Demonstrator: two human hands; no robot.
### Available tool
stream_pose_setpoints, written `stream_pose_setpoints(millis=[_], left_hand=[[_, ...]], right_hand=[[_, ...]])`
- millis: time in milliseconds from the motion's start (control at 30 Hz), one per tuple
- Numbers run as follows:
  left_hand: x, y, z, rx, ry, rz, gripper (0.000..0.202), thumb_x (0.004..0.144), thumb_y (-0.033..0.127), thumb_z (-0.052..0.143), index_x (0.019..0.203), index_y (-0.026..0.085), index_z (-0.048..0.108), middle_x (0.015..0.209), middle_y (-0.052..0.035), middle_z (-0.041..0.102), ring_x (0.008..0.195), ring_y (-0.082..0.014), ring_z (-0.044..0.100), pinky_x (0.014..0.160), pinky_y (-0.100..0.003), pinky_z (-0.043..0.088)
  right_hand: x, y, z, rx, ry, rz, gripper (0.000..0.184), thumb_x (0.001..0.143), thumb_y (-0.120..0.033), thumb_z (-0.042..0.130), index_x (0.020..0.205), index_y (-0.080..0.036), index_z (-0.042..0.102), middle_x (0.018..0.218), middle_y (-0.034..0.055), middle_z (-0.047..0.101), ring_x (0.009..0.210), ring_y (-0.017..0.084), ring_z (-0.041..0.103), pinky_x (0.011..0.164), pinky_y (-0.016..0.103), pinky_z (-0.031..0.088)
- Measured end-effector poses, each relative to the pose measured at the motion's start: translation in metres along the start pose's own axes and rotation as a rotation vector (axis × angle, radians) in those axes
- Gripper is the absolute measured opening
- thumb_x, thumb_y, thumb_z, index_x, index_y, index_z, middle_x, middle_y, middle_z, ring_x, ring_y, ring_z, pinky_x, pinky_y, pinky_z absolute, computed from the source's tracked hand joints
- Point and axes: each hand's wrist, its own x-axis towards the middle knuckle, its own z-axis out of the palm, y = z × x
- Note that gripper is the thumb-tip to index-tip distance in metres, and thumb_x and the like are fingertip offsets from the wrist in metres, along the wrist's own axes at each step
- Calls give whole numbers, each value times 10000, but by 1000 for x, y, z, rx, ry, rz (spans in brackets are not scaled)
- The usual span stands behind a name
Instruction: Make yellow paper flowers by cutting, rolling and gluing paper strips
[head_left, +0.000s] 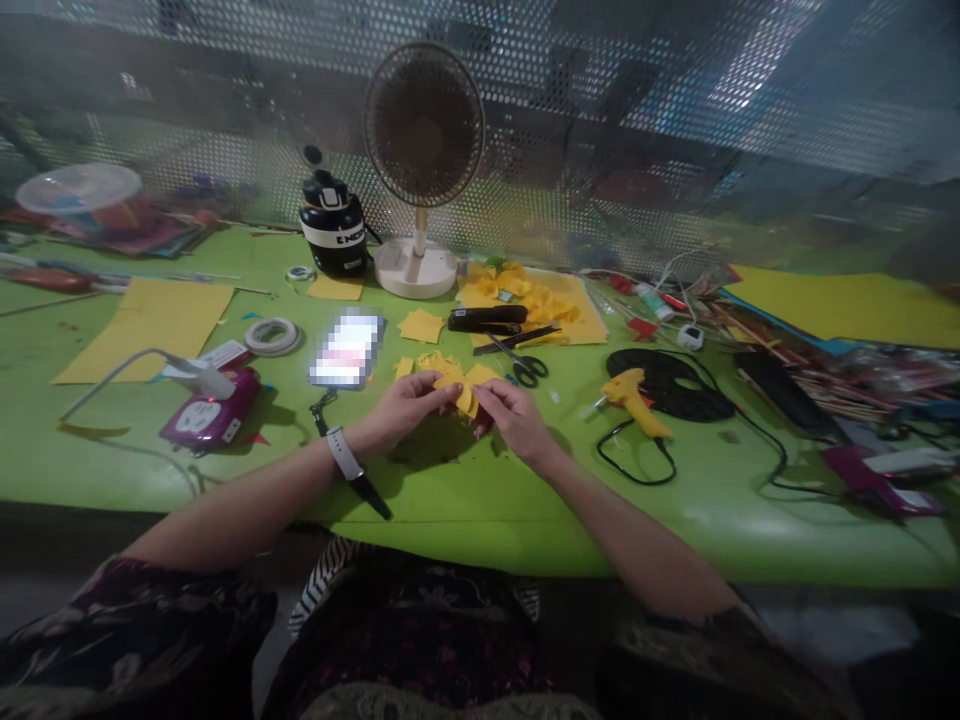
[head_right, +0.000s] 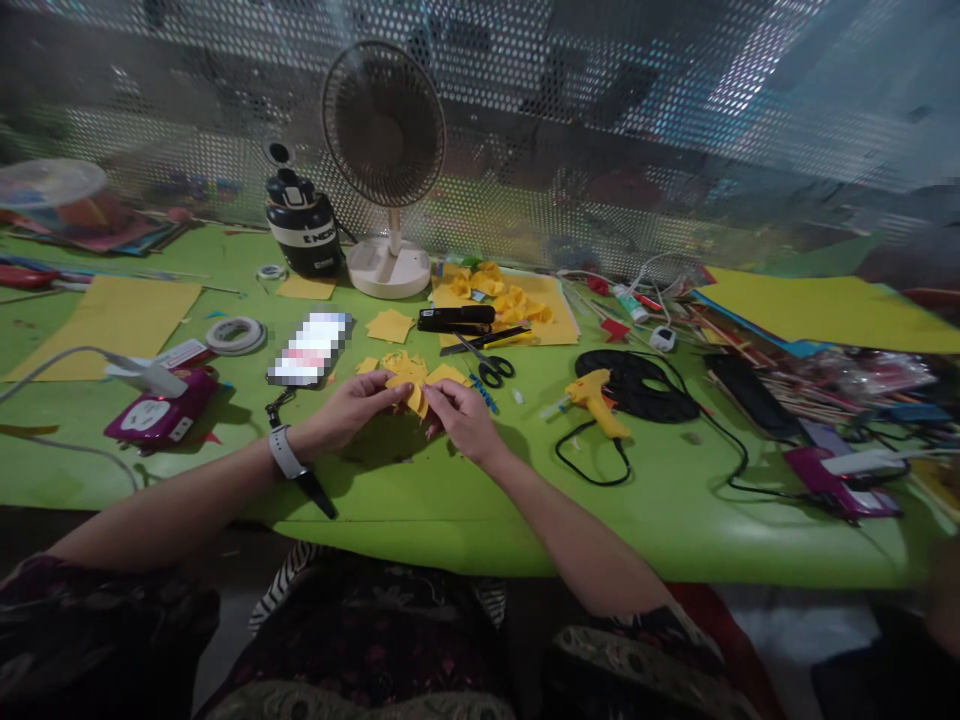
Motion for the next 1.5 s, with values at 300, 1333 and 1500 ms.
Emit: stream_pose_setpoints(millis=[300,1333,1500], left_hand=[[-1,2,1,29,7,-6,334,841,474,707,846,144,651,764,-5,640,619,-89,548,609,-249,421],[-2,1,5,6,56,13,328,819,473,724,867,153,672,791,-11,648,680,-104,553,659,-264,436],[-3,6,7,34,13,33,315,812,456,733,789,148,671,741,-6,637,663,-102,548,656,-263,436]], right_hand=[[1,5,-2,-24,-9,-12,403,847,-569,648,786,-170,627,667,-19,612,516,87,591,480,206,537],[-2,6,0,-225,32,-88,260,755,-343,698,935,-175,616,741,9,648,604,134,605,559,275,548],[4,2,-4,27,-84,108,248,713,-349,736,844,-176,615,702,-18,642,541,100,586,530,249,542]])
